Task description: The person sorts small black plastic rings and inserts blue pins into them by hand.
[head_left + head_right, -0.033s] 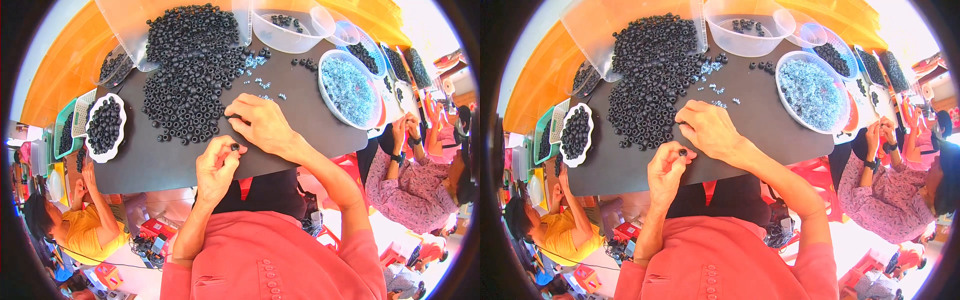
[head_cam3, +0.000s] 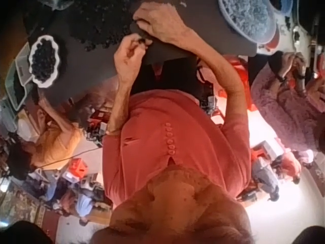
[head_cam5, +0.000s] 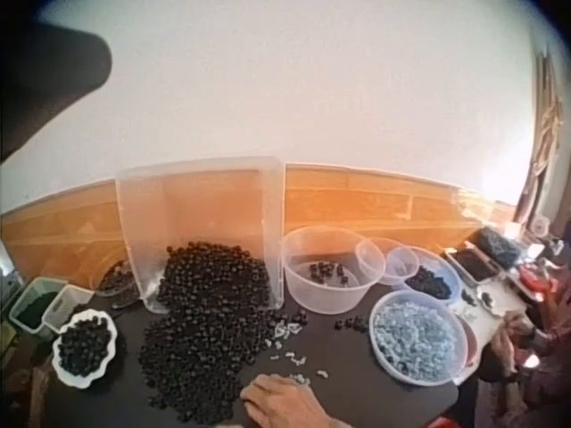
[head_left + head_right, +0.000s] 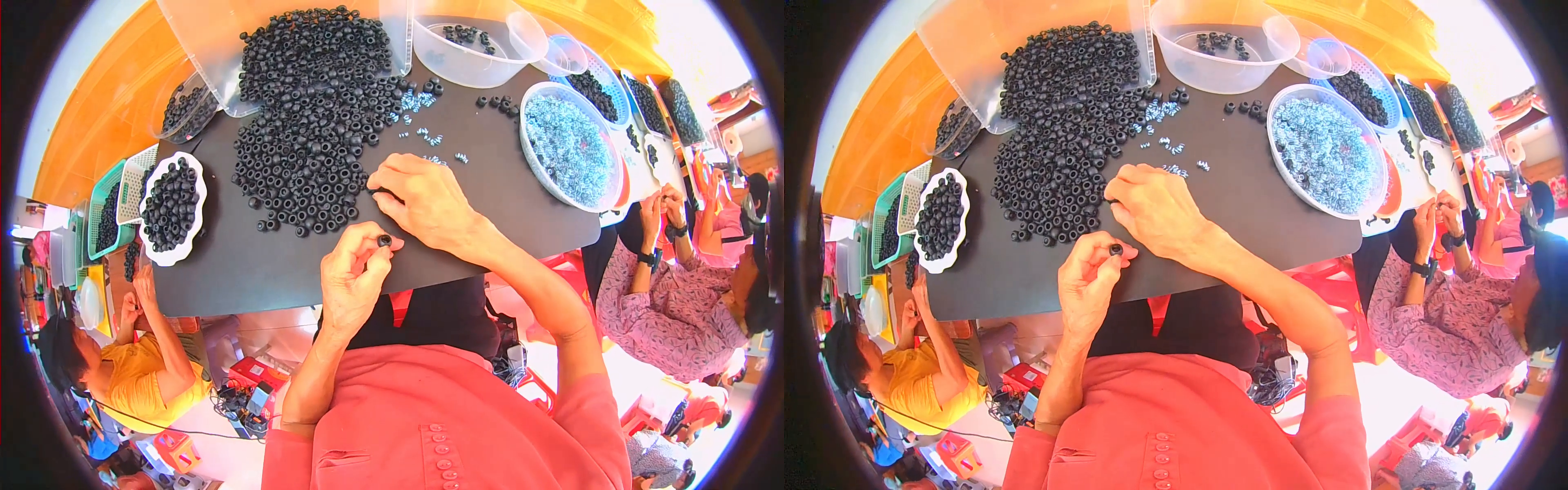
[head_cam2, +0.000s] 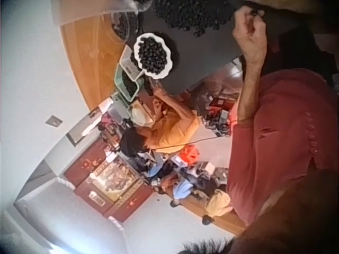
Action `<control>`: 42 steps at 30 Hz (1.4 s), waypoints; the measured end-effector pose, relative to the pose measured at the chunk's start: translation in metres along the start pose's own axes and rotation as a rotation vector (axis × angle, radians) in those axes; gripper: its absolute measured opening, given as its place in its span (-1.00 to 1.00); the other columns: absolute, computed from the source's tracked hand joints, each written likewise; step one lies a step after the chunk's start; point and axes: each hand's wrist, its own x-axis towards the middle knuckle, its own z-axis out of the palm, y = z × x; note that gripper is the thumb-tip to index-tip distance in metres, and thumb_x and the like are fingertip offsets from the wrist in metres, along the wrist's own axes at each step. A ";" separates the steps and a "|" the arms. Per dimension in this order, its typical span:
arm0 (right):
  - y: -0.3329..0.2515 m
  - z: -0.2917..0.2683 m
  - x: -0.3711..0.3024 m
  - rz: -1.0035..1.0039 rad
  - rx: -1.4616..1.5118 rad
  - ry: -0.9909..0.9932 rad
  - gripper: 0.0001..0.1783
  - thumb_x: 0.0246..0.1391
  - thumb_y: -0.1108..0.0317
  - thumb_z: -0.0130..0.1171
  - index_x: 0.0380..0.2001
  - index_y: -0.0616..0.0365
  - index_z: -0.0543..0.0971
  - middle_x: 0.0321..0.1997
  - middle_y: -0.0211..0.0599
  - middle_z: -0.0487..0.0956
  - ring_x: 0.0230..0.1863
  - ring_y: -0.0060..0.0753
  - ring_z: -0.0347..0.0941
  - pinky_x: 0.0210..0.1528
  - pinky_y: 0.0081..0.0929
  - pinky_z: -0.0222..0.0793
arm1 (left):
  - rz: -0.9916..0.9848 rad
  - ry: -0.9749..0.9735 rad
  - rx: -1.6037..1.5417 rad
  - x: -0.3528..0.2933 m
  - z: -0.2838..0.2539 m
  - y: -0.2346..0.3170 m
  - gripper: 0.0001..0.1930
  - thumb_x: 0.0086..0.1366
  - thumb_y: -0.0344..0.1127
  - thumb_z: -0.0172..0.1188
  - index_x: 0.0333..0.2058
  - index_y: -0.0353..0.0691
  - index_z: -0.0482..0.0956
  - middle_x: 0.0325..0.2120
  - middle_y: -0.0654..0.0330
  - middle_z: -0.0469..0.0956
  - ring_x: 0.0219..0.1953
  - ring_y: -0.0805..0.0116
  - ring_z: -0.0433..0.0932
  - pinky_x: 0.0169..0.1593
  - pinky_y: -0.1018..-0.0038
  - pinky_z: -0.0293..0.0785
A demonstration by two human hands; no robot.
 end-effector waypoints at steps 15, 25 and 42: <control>-0.001 0.002 0.007 0.101 0.002 -0.004 -0.85 -0.02 0.41 0.17 -0.32 0.12 0.57 -0.34 -0.20 0.55 -0.33 -0.06 0.52 -0.25 -0.17 0.45 | -0.008 0.083 -0.111 0.003 -0.009 -0.006 -0.81 0.26 -0.61 0.00 -0.15 -0.32 0.43 -0.32 0.17 0.59 -0.26 0.51 0.52 -0.12 0.60 0.40; 0.055 -0.013 0.036 -0.085 -0.535 -0.240 -0.87 -0.07 0.38 0.23 -0.38 0.05 0.55 -0.40 -0.33 0.49 -0.30 -0.25 0.46 -0.16 -0.35 0.27 | 0.003 0.034 -0.105 0.005 -0.005 -0.002 -0.82 0.29 -0.62 -0.01 -0.14 -0.34 0.41 -0.27 0.11 0.59 -0.22 0.43 0.57 -0.01 0.47 0.47; -0.024 0.002 -0.030 0.507 1.031 -0.002 -0.90 0.04 0.62 0.12 -0.35 0.26 0.56 -0.32 -0.36 0.58 -0.39 -0.61 0.50 -0.32 -0.60 0.45 | -0.066 0.086 -0.174 0.006 -0.003 -0.002 -0.87 0.31 -0.55 0.07 -0.17 -0.32 0.44 -0.40 0.35 0.46 -0.29 0.56 0.51 -0.10 0.58 0.45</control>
